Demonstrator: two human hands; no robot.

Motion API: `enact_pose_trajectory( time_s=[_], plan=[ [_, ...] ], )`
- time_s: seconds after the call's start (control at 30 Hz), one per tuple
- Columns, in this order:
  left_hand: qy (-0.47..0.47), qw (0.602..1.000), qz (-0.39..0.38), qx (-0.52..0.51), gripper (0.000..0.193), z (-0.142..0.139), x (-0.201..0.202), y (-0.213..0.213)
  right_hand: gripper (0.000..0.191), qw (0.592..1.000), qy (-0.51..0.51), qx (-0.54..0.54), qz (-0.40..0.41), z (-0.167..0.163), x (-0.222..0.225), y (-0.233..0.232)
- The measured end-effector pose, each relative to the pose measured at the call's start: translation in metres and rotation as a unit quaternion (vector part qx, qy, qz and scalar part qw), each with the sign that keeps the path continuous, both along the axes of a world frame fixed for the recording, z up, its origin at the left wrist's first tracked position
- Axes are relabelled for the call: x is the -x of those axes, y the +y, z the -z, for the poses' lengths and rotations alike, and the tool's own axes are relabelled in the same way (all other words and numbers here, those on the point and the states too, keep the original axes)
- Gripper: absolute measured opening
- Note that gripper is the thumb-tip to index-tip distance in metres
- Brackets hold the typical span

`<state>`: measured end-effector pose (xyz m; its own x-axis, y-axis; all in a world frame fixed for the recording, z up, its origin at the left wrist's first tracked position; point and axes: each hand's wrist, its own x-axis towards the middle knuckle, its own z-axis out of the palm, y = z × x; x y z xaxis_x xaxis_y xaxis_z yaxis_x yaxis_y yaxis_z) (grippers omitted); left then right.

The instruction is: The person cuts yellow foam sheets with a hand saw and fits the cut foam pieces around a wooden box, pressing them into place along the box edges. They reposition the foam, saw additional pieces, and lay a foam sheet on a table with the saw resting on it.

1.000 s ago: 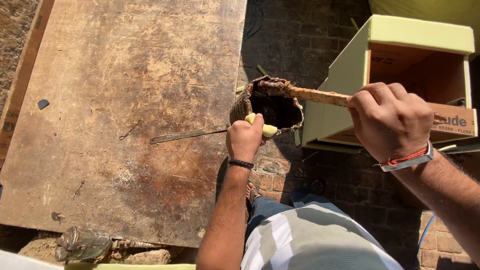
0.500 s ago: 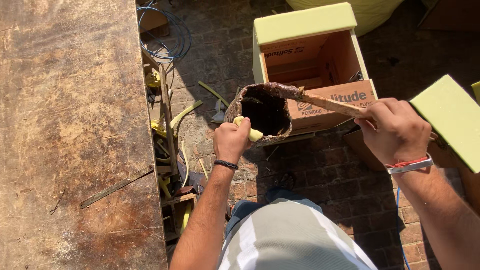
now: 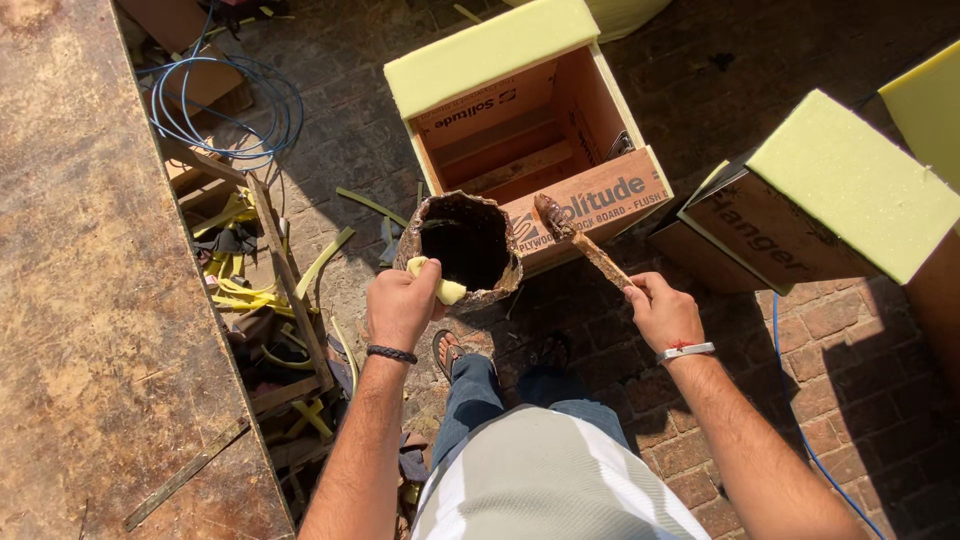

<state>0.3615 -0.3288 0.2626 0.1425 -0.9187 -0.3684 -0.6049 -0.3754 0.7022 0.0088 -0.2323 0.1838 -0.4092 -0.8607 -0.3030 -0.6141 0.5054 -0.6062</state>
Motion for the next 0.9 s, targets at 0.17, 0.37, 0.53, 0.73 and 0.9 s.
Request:
enact_pose_trajectory(
  time_s=[0.17,0.37,0.53,0.73,0.9],
  plan=[
    [0.072,0.997,-0.011,-0.04,0.048,-0.006,0.0,-0.019,0.024,0.995,0.076,0.068,0.023,-0.003,-0.021,0.003],
    [0.041,0.997,0.043,-0.044,0.051,-0.002,0.013,-0.033,0.026,0.992,0.095,-0.007,0.079,-0.013,-0.016,-0.003],
    [0.048,0.996,0.056,-0.059,0.053,0.004,0.023,-0.038,0.026,0.987,0.143,-0.024,0.064,0.0,0.027,0.009],
    [0.024,0.994,0.074,-0.074,0.054,-0.001,0.025,-0.042,0.025,0.987,0.094,0.009,0.127,-0.002,0.055,0.0],
    [-0.031,0.994,0.077,-0.069,0.058,-0.005,0.038,-0.031,0.023,0.984,0.024,-0.015,0.178,-0.008,0.072,-0.012]
  ],
)
